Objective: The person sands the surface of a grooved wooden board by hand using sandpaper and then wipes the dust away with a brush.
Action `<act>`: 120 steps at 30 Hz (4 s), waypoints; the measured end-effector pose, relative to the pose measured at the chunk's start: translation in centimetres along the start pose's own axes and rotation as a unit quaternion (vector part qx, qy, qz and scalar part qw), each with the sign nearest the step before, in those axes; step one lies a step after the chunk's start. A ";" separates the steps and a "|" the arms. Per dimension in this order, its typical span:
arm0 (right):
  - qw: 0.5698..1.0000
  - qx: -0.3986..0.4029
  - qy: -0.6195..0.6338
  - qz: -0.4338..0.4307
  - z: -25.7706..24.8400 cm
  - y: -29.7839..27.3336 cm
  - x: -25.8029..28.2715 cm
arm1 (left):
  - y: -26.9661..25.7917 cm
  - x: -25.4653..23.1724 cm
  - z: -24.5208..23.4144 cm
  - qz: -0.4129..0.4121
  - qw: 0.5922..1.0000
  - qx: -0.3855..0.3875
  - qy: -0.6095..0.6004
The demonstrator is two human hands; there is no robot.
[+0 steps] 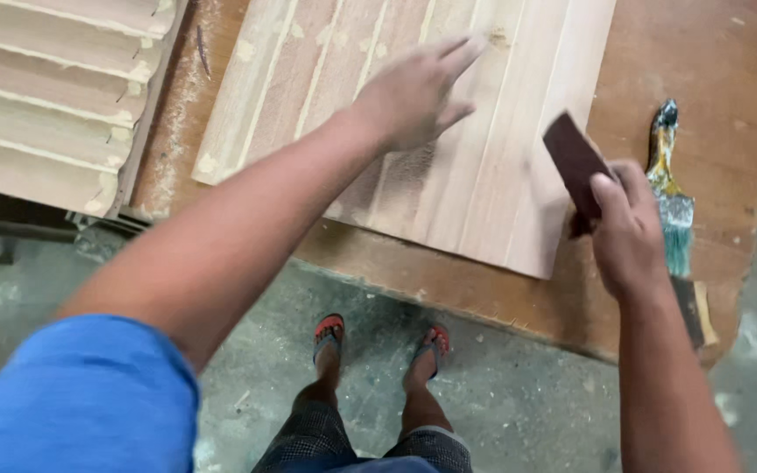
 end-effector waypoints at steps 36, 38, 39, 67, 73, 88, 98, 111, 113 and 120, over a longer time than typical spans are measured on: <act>0.888 -0.017 -0.440 0.136 21.1 -7.5 1.1 | -3.5 5.8 3.9 -0.264 0.961 0.067 0.041; 0.889 -0.020 -0.438 0.130 21.0 -6.6 1.1 | -3.4 6.1 3.8 -0.265 0.961 0.064 0.052; 0.889 -0.022 -0.439 0.131 20.8 -5.2 1.2 | -3.3 6.3 3.8 -0.267 0.960 0.065 0.057; 0.894 0.030 -0.398 0.205 19.9 -3.7 3.9 | -3.2 5.9 4.0 -0.278 0.955 0.079 0.062; 0.918 0.044 -0.339 0.203 21.0 -10.4 3.9 | -3.1 6.1 4.1 -0.276 0.956 0.079 0.064; 0.907 0.017 -0.374 0.192 20.7 -6.1 3.7 | -2.9 6.8 4.8 -0.269 0.959 0.060 0.059; 0.913 0.003 -0.368 0.177 20.6 -6.5 2.3 | -3.1 6.2 3.5 -0.257 0.962 0.076 0.054; 0.925 0.007 -0.332 0.186 20.5 -5.0 2.9 | -3.1 6.6 3.7 -0.253 0.964 0.072 0.041; 0.925 0.016 -0.323 0.198 20.3 -5.2 3.4 | -3.5 6.2 3.7 -0.253 0.964 0.065 0.041; 0.916 0.000 -0.366 0.164 20.2 -5.2 1.0 | -3.4 6.2 3.5 -0.259 0.960 0.095 0.051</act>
Point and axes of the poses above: each hand's wrist, its own y-axis towards the middle knuckle, its own z-axis out of the palm, x = y × z, the point moved 1 cm from there along y, towards the middle knuckle, and after that the axes turned 13 degrees about x, right-handed, at the moved point
